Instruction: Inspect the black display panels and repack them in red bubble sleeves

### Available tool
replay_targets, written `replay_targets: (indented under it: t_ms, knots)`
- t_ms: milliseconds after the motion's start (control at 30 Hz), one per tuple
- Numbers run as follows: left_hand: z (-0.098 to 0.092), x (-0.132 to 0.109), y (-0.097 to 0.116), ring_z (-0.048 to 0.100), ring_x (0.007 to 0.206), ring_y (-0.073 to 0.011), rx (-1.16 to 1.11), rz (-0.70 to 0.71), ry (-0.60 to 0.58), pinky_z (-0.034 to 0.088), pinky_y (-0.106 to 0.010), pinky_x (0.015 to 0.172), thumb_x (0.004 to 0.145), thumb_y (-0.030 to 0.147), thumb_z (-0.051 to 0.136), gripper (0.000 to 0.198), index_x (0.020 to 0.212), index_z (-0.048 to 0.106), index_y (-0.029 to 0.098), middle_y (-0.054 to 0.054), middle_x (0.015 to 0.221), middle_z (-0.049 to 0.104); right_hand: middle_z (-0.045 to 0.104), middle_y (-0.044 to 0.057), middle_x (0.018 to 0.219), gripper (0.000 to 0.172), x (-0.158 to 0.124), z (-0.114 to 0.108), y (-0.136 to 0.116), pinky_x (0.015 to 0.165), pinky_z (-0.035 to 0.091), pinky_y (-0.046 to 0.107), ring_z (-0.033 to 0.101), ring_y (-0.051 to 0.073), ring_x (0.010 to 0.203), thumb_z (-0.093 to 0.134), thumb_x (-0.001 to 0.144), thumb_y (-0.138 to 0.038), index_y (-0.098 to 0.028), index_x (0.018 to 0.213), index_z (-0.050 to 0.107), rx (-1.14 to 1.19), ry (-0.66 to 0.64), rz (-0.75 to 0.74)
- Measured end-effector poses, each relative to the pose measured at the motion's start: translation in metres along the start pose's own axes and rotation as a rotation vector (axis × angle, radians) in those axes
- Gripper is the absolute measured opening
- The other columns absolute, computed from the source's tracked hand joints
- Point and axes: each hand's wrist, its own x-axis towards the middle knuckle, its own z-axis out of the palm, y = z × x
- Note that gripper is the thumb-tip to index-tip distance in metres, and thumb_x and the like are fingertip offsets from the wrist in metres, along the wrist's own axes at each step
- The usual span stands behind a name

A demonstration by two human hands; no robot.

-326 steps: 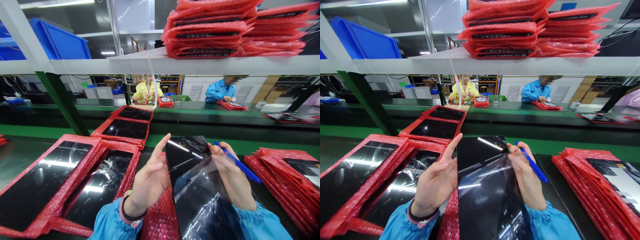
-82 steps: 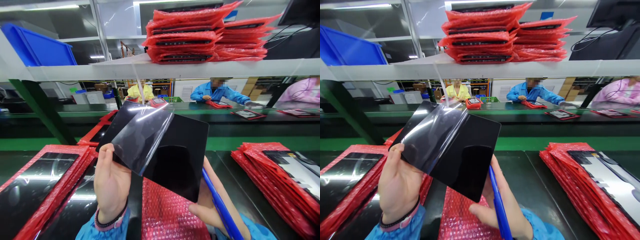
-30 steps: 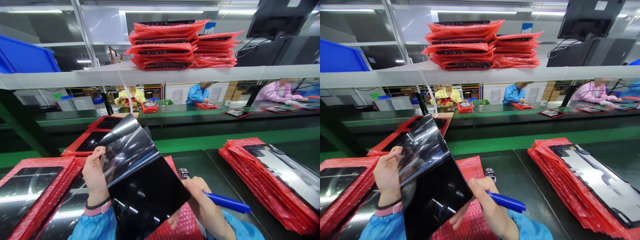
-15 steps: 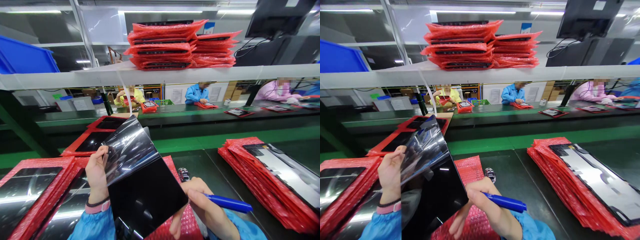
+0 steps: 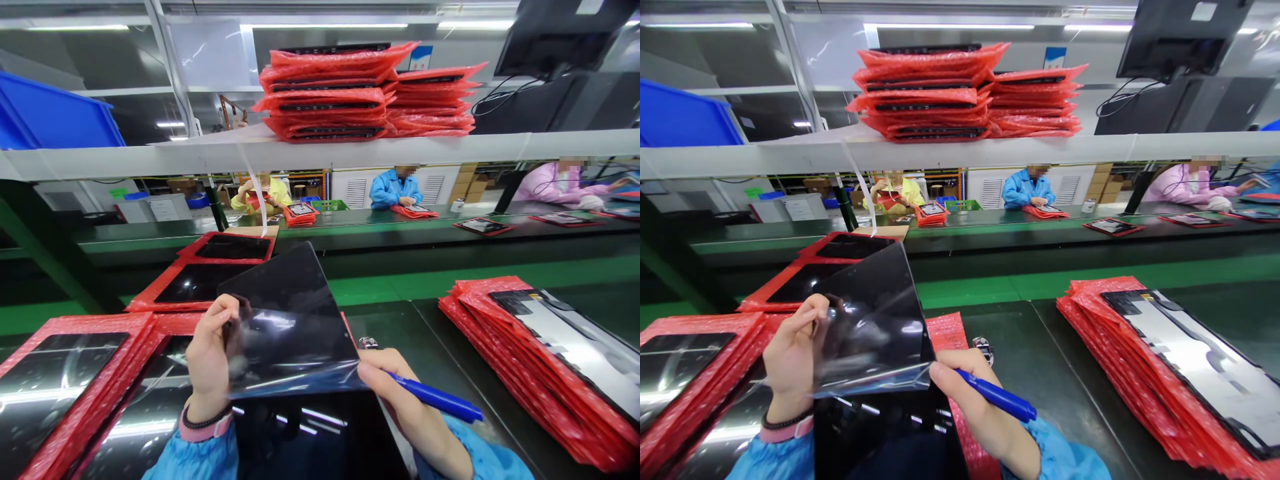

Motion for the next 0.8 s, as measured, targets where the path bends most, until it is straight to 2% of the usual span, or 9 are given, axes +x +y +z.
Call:
replay_targets:
  t_ms: [67,133,233,267,400,567,667,733,800]
  knots:
    - [0.004,-0.007,0.002,0.052,0.067,-0.0157,-0.034,-0.041,-0.078,0.041,-0.023,0.059,0.065,0.034,0.062,0.017,0.058,0.058,0.018,-0.001,0.065,0.057,0.069,0.005,0.083,0.034,0.003,0.001,-0.005,0.080,0.048,0.037,0.062,0.026,0.086,0.066,0.078,-0.057,-0.024,0.081,0.075,-0.030,-0.082,-0.070]
    - [0.004,-0.012,0.003,0.055,0.071,-0.0183,-0.045,-0.011,-0.123,0.043,-0.026,0.064,0.067,0.039,0.059,0.022,0.059,0.060,0.018,-0.004,0.068,0.062,0.064,0.002,0.074,0.028,0.006,0.002,-0.012,0.069,0.048,0.031,0.059,0.021,0.075,0.064,0.083,-0.049,-0.023,0.078,0.072,-0.063,-0.230,-0.150]
    - [0.000,-0.016,0.003,0.057,0.073,-0.0205,-0.013,0.047,-0.154,0.043,-0.028,0.067,0.068,0.039,0.058,0.024,0.058,0.061,0.017,-0.006,0.072,0.065,0.060,-0.001,0.071,0.014,0.009,0.004,-0.017,0.063,0.046,0.026,0.054,0.016,0.067,0.070,0.079,-0.035,-0.021,0.083,0.069,-0.005,-0.374,-0.211]
    - [-0.001,-0.016,0.003,0.058,0.073,-0.0213,0.003,0.063,-0.153,0.042,-0.029,0.067,0.068,0.039,0.058,0.024,0.058,0.061,0.017,-0.007,0.073,0.066,0.062,-0.002,0.073,0.015,0.009,0.005,-0.017,0.063,0.046,0.026,0.055,0.016,0.067,0.073,0.076,-0.031,-0.021,0.086,0.069,0.033,-0.394,-0.211]
    - [-0.004,-0.020,0.002,0.057,0.072,-0.0234,0.027,0.100,-0.145,0.042,-0.032,0.066,0.067,0.037,0.057,0.022,0.057,0.061,0.018,-0.008,0.070,0.064,0.068,-0.001,0.084,0.036,0.009,0.007,-0.016,0.068,0.053,0.026,0.062,0.018,0.075,0.077,0.071,-0.022,-0.023,0.106,0.068,0.102,-0.448,-0.209]
    - [-0.001,-0.022,0.001,0.057,0.069,-0.0226,0.007,0.128,-0.152,0.041,-0.032,0.065,0.067,0.037,0.058,0.023,0.054,0.062,0.018,-0.007,0.068,0.065,0.072,-0.001,0.084,0.056,0.005,0.005,-0.017,0.073,0.058,0.029,0.069,0.020,0.073,0.078,0.068,-0.016,-0.026,0.120,0.061,0.071,-0.416,-0.201]
    - [0.002,-0.022,0.001,0.059,0.067,-0.0222,0.016,0.173,-0.152,0.042,-0.031,0.063,0.066,0.037,0.059,0.024,0.052,0.063,0.018,-0.008,0.067,0.067,0.073,0.004,0.106,0.076,0.001,0.006,-0.008,0.086,0.058,0.036,0.072,0.025,0.092,0.077,0.071,-0.017,-0.029,0.138,0.046,-0.026,-0.360,-0.242]
    - [0.002,-0.021,0.000,0.060,0.066,-0.0219,0.025,0.212,-0.160,0.042,-0.031,0.061,0.067,0.036,0.059,0.025,0.052,0.064,0.018,-0.008,0.065,0.068,0.059,0.011,0.136,0.090,0.002,0.007,0.004,0.093,0.056,0.041,0.065,0.030,0.114,0.076,0.073,-0.019,-0.030,0.149,0.029,-0.147,-0.239,-0.384]
    - [0.001,-0.021,-0.002,0.060,0.062,-0.0212,0.036,0.268,-0.166,0.043,-0.030,0.058,0.070,0.035,0.058,0.025,0.052,0.065,0.019,-0.006,0.060,0.065,0.034,0.013,0.156,0.100,0.006,0.009,0.016,0.098,0.053,0.045,0.048,0.033,0.133,0.074,0.076,-0.018,-0.033,0.154,0.013,-0.278,-0.087,-0.644]
